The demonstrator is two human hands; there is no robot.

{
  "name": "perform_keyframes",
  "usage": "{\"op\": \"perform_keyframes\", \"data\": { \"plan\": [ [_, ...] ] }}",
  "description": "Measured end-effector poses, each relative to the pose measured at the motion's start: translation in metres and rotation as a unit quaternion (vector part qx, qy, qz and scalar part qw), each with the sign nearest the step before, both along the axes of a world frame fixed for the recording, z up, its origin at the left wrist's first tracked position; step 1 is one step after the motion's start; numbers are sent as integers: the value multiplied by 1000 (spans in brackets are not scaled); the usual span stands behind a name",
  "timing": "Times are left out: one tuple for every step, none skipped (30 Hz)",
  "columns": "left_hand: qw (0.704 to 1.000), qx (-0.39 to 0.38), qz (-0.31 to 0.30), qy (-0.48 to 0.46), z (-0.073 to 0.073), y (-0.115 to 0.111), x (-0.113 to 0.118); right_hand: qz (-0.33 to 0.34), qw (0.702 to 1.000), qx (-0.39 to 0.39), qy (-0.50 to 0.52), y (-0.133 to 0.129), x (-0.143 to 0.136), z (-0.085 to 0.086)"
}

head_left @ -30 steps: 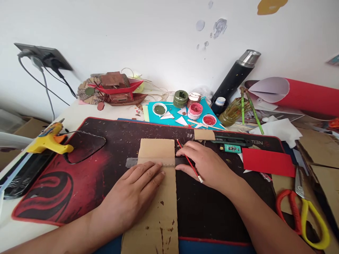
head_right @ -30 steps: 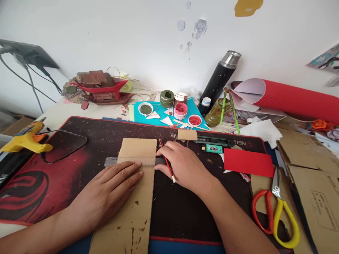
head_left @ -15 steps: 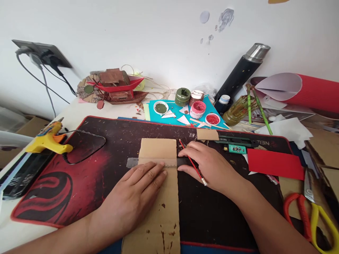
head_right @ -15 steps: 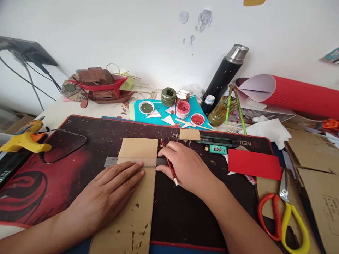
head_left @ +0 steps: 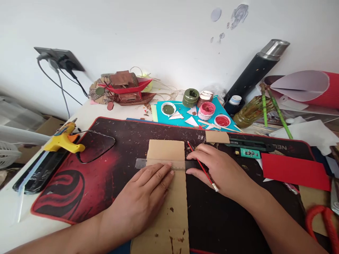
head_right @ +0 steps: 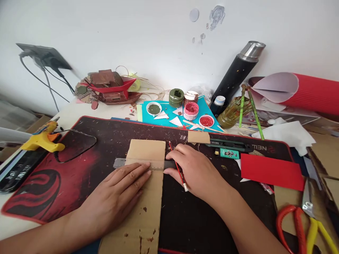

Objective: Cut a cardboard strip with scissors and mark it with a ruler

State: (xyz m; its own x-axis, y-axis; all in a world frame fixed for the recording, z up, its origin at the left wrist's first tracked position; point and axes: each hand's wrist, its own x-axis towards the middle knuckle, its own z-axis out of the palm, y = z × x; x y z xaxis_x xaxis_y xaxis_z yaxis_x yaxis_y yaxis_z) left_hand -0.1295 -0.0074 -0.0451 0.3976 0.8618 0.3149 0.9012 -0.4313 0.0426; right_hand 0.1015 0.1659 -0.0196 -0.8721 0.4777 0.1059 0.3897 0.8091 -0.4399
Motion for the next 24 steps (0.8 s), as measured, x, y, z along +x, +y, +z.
{"op": "perform_keyframes", "data": {
  "plan": [
    [1000, 0, -1, 0, 0, 0, 0, 0, 1000, 2, -1, 0, 0, 0],
    [1000, 0, -2, 1, 0, 0, 0, 1, 1000, 3, -1, 0, 0, 0],
    [1000, -1, -2, 2, 1, 1, 0, 1, 1000, 4, -1, 0, 0, 0],
    [1000, -1, -2, 3, 1, 1, 0, 1, 1000, 4, -1, 0, 0, 0],
    [1000, -1, -1, 3, 1, 1, 0, 1, 1000, 4, 0, 0, 0, 0],
    [1000, -1, 0, 4, 1, 1, 1, 1, 1000, 4, 1, 0, 0, -1],
    [1000, -1, 1, 5, 1, 1, 1, 2, 1000, 4, 2, 0, 0, -1],
    [1000, -1, 2, 6, 1, 1, 1, 2, 1000, 5, 2, 1, 0, -1],
    [1000, 0, 3, 7, 1, 1, 1, 2, 1000, 6, 2, 1, 0, -1],
    [1000, -1, 4, 8, 1, 1, 1, 2, 1000, 8, 2, 1, 0, -1],
    [1000, -1, 5, 9, 1, 1, 1, 1, 1000, 9, 1, 1, 0, -1],
    [1000, -2, 5, 9, 1, 1, 1, 1, 1000, 10, 0, 1, 0, -1],
    [1000, -3, 4, 8, 1, 1, 1, 0, 1000, 11, -1, 1, 0, -1],
    [1000, -3, 4, 7, 0, 0, 1, 0, 1000, 12, -2, 1, 0, -1],
    [1000, -3, 4, 6, 0, 0, 0, 0, 1000, 13, -2, 1, 0, 0],
    [1000, -3, 4, 6, 0, 0, 0, -1, 1000, 13, -3, 1, -1, 0],
    [1000, -4, 4, 6, -1, 0, 0, -3, 1000, 13, -4, 0, -1, 0],
    [1000, -6, 3, 6, -1, 0, 0, -4, 1000, 13, -5, 0, -1, 0],
    [1000, -7, 2, 5, -2, 0, 0, -4, 1000, 12, -6, 0, -1, 0],
    [1000, -9, 2, 5, -2, -1, -1, -5, 1000, 11, -5, 0, -2, 0],
    [1000, -10, 3, 3, -2, -1, -1, -5, 1000, 9, -5, 0, -2, 0],
    [1000, -10, 3, 1, -2, -1, -1, -6, 1000, 9, -5, 0, -2, -1],
    [1000, -9, 4, -1, -2, -1, -1, -7, 1000, 8, -5, -1, -2, 0],
    [1000, -8, 5, -2, -2, -1, 0, -8, 1000, 9, -5, -1, -1, 0]
  ]
}}
